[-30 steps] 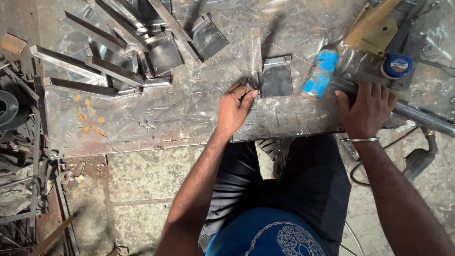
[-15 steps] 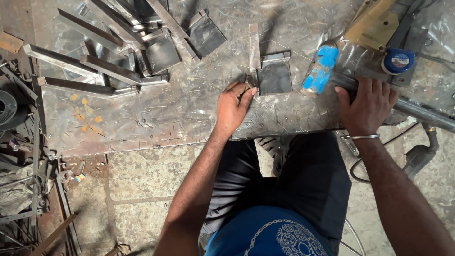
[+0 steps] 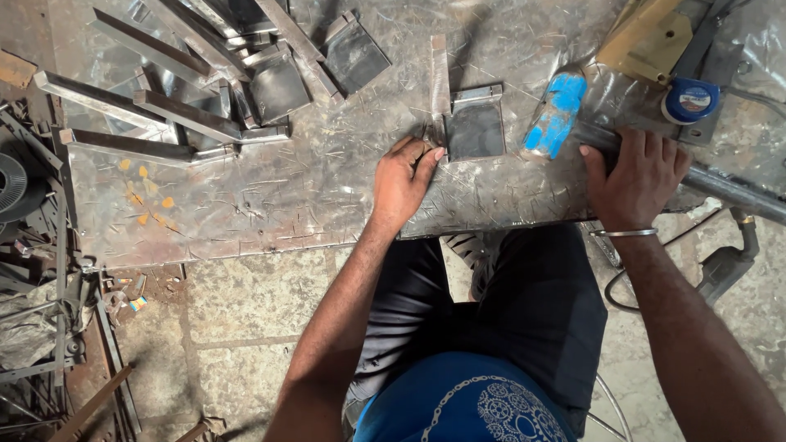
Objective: Hammer and align metal bracket components on a workshop floor.
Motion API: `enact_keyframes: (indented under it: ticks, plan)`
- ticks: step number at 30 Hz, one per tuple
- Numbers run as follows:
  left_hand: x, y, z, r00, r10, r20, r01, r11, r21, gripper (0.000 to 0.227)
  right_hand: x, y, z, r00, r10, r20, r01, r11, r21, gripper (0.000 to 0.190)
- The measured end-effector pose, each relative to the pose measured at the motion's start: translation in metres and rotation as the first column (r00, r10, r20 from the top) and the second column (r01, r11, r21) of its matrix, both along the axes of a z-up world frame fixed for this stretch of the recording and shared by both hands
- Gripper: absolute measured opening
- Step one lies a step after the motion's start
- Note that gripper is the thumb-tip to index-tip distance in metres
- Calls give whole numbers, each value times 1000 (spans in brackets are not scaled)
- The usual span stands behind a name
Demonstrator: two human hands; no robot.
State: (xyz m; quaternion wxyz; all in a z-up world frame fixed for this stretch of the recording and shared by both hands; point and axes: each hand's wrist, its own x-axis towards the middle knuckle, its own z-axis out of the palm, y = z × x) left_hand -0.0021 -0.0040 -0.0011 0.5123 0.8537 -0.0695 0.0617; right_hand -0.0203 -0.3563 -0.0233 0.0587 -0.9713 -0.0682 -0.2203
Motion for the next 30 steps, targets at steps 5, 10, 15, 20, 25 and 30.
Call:
enact_keyframes:
  ticks: [5, 10, 15, 20, 25, 30]
  plan:
    - [0, 0, 3, 1000, -4, 1, 4, 1000, 0, 19, 0, 0, 0, 1000, -5, -10, 5, 1000, 12, 46]
    - [0, 0, 0, 1000, -8, 1, 8, 1000, 7, 19, -1, 0, -1, 1000, -9, -12, 10, 1000, 10, 46]
    - [0, 0, 1, 1000, -6, 26, 6, 1000, -2, 18, -1, -1, -2, 1000, -9, -7, 9, 1000, 14, 47]
    - [0, 0, -3, 999, 4, 41, -5, 999, 32, 18, 0, 0, -2, 1000, -14, -10, 14, 1000, 9, 48]
    - [-1, 0, -5, 998, -11, 55, 9, 999, 33, 18, -1, 1, 0, 1000, -12, -8, 12, 1000, 14, 45]
    - [-2, -3, -9, 994, 5, 111, -11, 999, 53, 18, 0, 4, 4, 1000, -18, 4, 18, 999, 31, 47]
